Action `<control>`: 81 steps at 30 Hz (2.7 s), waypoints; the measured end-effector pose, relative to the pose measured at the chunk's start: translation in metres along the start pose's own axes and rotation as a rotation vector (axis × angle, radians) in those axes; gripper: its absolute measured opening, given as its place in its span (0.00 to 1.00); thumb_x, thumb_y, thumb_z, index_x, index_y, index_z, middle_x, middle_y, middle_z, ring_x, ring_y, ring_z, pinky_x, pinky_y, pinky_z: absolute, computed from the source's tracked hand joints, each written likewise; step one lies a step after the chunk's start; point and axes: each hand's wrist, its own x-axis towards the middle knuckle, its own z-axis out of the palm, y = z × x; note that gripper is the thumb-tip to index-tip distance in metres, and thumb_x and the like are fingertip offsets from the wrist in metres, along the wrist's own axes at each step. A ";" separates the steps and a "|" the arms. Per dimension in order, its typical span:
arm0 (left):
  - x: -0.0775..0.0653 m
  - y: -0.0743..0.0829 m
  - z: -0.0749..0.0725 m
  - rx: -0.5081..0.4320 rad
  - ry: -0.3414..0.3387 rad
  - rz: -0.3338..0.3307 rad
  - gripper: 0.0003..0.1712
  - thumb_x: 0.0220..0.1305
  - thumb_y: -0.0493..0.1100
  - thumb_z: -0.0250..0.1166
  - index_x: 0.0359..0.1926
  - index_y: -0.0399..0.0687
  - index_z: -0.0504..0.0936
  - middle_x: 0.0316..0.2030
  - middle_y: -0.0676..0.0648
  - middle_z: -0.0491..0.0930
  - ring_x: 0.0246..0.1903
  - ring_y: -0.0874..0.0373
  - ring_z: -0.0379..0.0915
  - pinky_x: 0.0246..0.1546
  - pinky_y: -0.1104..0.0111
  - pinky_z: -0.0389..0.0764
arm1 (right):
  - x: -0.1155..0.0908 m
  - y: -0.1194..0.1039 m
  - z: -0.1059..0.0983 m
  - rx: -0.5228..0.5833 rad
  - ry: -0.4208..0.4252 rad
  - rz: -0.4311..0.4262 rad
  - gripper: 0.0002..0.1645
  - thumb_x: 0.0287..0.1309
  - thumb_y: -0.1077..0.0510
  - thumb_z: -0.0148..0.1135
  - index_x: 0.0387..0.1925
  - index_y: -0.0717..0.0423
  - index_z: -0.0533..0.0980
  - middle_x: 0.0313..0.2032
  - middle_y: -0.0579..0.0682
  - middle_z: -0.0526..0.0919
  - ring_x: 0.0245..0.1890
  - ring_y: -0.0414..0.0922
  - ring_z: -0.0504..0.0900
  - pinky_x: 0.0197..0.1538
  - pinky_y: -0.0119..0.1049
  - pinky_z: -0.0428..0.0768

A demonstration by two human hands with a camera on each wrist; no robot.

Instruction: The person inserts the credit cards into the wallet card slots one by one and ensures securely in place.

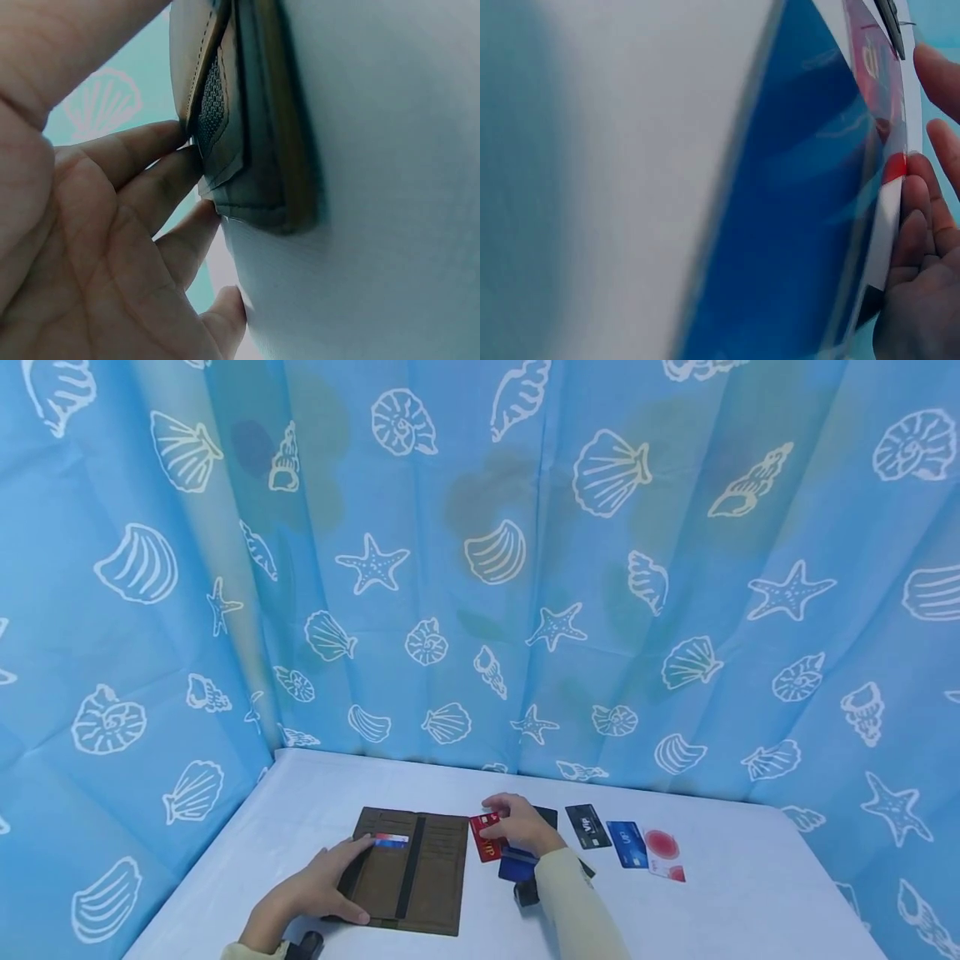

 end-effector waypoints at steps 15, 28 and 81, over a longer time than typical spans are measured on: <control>-0.001 0.005 -0.004 -0.010 0.011 -0.011 0.62 0.36 0.50 0.85 0.73 0.45 0.62 0.71 0.36 0.63 0.73 0.34 0.50 0.73 0.34 0.43 | 0.006 -0.002 -0.005 0.013 -0.018 -0.004 0.37 0.43 0.51 0.79 0.58 0.46 0.76 0.50 0.52 0.78 0.50 0.51 0.76 0.53 0.53 0.84; -0.002 0.002 -0.005 0.007 0.004 0.003 0.62 0.37 0.52 0.84 0.73 0.46 0.62 0.71 0.36 0.63 0.73 0.34 0.51 0.72 0.33 0.43 | 0.006 -0.005 -0.006 -0.021 -0.070 -0.015 0.37 0.40 0.54 0.81 0.55 0.48 0.74 0.49 0.51 0.78 0.48 0.51 0.76 0.53 0.53 0.83; -0.004 -0.001 0.001 -0.004 0.010 0.019 0.62 0.38 0.53 0.84 0.73 0.46 0.61 0.72 0.37 0.63 0.73 0.35 0.50 0.72 0.34 0.43 | 0.002 -0.003 -0.004 -0.143 -0.084 -0.023 0.35 0.38 0.51 0.82 0.51 0.43 0.74 0.49 0.50 0.76 0.48 0.52 0.75 0.50 0.55 0.84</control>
